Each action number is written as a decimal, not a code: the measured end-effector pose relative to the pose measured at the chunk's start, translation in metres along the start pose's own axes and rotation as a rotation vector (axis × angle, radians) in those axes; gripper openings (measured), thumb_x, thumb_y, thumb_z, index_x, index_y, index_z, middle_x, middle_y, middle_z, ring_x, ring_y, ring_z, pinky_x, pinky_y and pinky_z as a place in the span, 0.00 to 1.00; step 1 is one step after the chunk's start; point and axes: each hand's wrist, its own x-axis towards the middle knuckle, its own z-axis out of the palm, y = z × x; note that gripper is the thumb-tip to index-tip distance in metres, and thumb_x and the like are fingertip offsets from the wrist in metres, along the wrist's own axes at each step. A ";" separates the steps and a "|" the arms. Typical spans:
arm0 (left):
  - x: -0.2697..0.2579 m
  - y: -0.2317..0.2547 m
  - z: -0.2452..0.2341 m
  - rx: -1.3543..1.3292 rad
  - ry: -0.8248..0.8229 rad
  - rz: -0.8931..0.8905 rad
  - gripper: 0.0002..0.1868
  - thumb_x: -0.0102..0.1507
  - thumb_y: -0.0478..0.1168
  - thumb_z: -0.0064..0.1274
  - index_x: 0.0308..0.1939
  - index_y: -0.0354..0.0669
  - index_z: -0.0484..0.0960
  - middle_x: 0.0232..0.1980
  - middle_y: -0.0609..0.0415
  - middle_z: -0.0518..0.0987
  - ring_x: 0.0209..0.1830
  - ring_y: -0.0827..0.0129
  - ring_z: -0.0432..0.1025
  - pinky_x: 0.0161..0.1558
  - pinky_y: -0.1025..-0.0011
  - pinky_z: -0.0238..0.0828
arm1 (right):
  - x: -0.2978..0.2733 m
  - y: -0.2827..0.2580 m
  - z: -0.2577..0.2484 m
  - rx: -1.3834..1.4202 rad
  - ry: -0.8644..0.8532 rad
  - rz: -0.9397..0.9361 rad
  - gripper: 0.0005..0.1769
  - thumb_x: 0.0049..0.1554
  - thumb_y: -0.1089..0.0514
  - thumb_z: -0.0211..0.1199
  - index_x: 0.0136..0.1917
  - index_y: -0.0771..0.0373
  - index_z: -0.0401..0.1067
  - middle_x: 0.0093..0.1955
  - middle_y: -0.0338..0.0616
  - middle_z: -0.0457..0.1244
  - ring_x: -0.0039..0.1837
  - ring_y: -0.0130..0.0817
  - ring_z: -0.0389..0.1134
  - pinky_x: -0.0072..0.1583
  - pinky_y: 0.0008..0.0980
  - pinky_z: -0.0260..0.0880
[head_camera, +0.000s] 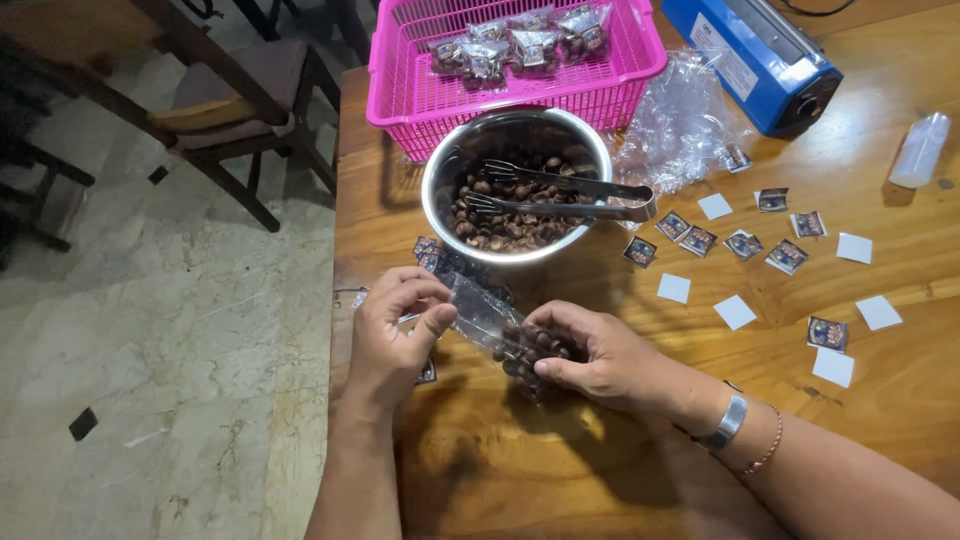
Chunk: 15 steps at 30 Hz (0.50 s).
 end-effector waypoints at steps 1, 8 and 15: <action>-0.001 0.000 0.001 0.002 0.003 -0.004 0.16 0.61 0.51 0.64 0.36 0.41 0.87 0.44 0.46 0.81 0.43 0.59 0.76 0.48 0.66 0.77 | -0.001 -0.002 0.001 0.002 -0.005 0.002 0.21 0.53 0.61 0.71 0.61 0.58 0.74 0.44 0.42 0.74 0.49 0.27 0.69 0.56 0.37 0.75; -0.005 -0.009 0.009 -0.333 -0.048 0.007 0.10 0.64 0.36 0.60 0.29 0.39 0.77 0.33 0.49 0.79 0.37 0.67 0.73 0.45 0.71 0.71 | -0.003 -0.003 0.004 -0.155 0.003 -0.015 0.21 0.52 0.58 0.72 0.59 0.56 0.74 0.44 0.43 0.75 0.48 0.28 0.71 0.56 0.40 0.75; -0.007 -0.014 0.007 -0.611 -0.019 -0.035 0.11 0.63 0.30 0.60 0.40 0.39 0.70 0.35 0.52 0.75 0.36 0.76 0.68 0.40 0.77 0.66 | -0.004 -0.007 0.002 -0.182 0.007 -0.015 0.20 0.53 0.58 0.72 0.59 0.55 0.75 0.43 0.41 0.75 0.47 0.27 0.72 0.54 0.39 0.75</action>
